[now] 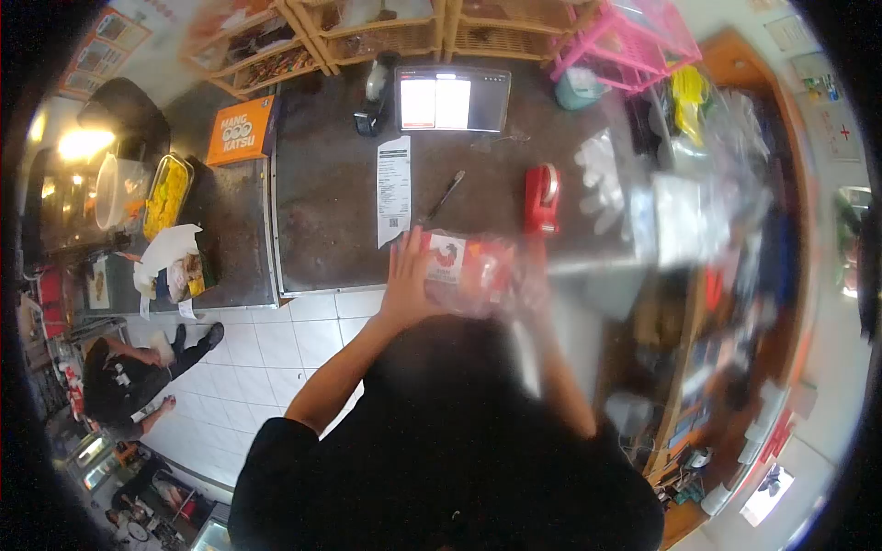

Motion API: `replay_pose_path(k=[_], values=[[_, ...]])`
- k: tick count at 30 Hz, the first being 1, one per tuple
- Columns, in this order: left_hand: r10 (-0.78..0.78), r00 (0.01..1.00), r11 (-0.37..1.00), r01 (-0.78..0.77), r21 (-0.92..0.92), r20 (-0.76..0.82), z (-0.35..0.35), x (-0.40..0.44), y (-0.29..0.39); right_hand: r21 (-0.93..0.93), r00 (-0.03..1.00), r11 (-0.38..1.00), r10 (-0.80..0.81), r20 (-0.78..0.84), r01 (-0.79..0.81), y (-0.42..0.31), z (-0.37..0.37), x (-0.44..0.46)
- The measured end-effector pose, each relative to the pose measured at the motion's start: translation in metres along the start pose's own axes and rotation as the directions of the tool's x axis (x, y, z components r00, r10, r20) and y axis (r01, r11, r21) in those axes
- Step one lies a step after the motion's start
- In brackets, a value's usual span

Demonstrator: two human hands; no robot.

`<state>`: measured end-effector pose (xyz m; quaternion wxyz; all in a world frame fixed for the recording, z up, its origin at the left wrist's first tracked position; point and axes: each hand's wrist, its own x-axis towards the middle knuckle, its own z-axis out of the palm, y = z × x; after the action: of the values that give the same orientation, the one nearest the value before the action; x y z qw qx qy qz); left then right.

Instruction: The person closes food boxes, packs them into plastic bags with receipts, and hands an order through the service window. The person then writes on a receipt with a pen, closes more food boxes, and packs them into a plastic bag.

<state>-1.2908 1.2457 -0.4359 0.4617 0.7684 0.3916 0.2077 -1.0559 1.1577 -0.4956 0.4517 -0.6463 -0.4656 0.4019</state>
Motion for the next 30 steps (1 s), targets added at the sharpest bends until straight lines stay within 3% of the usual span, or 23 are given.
replay_pose_path(k=[1,5,8,9,10,11,12,13,15,17,18,19,20,21,22,23,24,25,26,27,28,29,30], values=[[0.011,0.999,0.966,-0.003,0.26,-0.03,-0.003,0.004,0.008,-0.091,0.994,0.99,-0.101,0.033,0.104,-0.011,-0.002,-0.001],[0.156,0.986,0.904,-0.164,0.396,0.052,0.028,0.024,-0.01,-0.424,0.847,0.733,-0.453,0.28,0.532,-0.117,-0.039,0.017],[0.273,0.939,0.896,-0.327,0.299,0.208,0.057,0.014,-0.041,-0.667,0.867,0.554,-0.348,0.357,0.497,-0.092,-0.012,0.025],[0.177,0.981,0.963,-0.188,0.192,0.074,0.06,0.012,-0.032,-0.723,0.891,0.522,-0.292,0.348,0.453,-0.07,0.009,0.027],[0.055,0.998,0.997,-0.052,0.065,-0.041,0.059,0.01,-0.024,-0.399,0.919,0.828,-0.335,0.209,0.393,-0.048,0.025,0.027],[0.069,0.997,0.995,-0.067,0.075,-0.031,0.05,0.01,-0.011,-0.194,0.935,0.917,-0.329,0.129,0.35,-0.044,0.029,0.03],[-0.075,0.988,0.997,0.071,-0.037,-0.132,0.038,0.01,0.004,0.03,0.945,0.947,-0.322,0.048,0.321,-0.04,0.033,0.032],[-0.234,0.949,0.966,0.202,-0.163,-0.213,0.031,0.003,0.014,0.093,0.965,0.971,-0.229,0.13,0.218,-0.044,0.032,0.029],[-0.104,0.945,0.99,0.067,-0.127,-0.31,0.039,-0.001,0.014,0.145,0.967,0.98,-0.166,0.191,0.14,-0.061,0.016,0.042],[-0.032,0.998,0.86,0.056,0.508,-0.057,0.045,-0.003,0.058,-0.134,0.9,0.916,-0.332,0.283,0.379,-0.093,-0.003,0.047],[-0.049,0.964,0.891,0.16,0.424,-0.261,0.093,0.006,0.013,-0.074,0.935,0.938,-0.327,0.135,0.338,-0.062,0.018,0.043],[-0.04,0.963,0.889,0.157,0.43,-0.268,0.103,0.006,0.005,-0.071,0.932,0.934,-0.338,0.133,0.349,-0.075,0.024,0.04],[-0.024,0.95,0.751,0.224,0.621,-0.312,0.109,0.006,0.001,-0.03,0.999,0.998,0.048,0.008,-0.048,-0.1,0.025,0.039],[0.008,0.935,0.568,0.288,0.771,-0.355,0.118,0.012,-0.01,0.059,0.899,0.904,0.428,-0.093,-0.424,-0.113,0.02,0.048],[0.051,0.853,0.506,0.427,0.749,-0.52,0.14,0.022,-0.059,-0.234,0.952,0.938,0.286,0.109,-0.256,-0.103,0.012,0.058],[0.091,0.74,0.463,0.561,0.686,-0.667,0.162,0.031,-0.106,-0.229,0.953,0.941,0.279,0.119,-0.247,-0.092,0.002,0.058],[-0.018,0.89,0.648,0.358,0.672,-0.456,0.129,0.03,-0.118,-0.211,0.976,0.972,-0.061,0.208,0.105,-0.079,-0.011,0.055],[-0.064,0.979,0.81,0.164,0.562,-0.194,0.105,0.033,-0.116,-0.163,0.876,0.88,-0.391,0.282,0.445,-0.071,-0.027,0.056],[-0.255,0.967,0.571,0.149,0.807,0.003,0.056,0.064,-0.007,-0.153,0.869,0.877,-0.402,0.289,0.456,-0.085,-0.061,0.058],[-0.259,0.966,0.566,0.164,0.808,-0.015,0.037,0.071,0.018,-0.154,0.834,0.928,-0.221,0.505,0.339,-0.123,-0.108,0.063],[-0.415,0.898,0.653,0.405,0.639,-0.145,0.019,0.077,0.029,-0.192,0.726,0.955,-0.035,0.687,0.227,-0.144,-0.137,0.072],[-0.529,0.826,0.735,0.56,0.383,-0.192,-0.002,0.085,0.056,-0.191,0.72,0.951,-0.047,0.692,0.245,-0.141,-0.147,0.08],[-0.633,0.737,0.741,0.665,0.092,-0.235,-0.023,0.093,0.083,-0.183,0.693,0.864,-0.232,0.682,0.469,-0.135,-0.157,0.087]])
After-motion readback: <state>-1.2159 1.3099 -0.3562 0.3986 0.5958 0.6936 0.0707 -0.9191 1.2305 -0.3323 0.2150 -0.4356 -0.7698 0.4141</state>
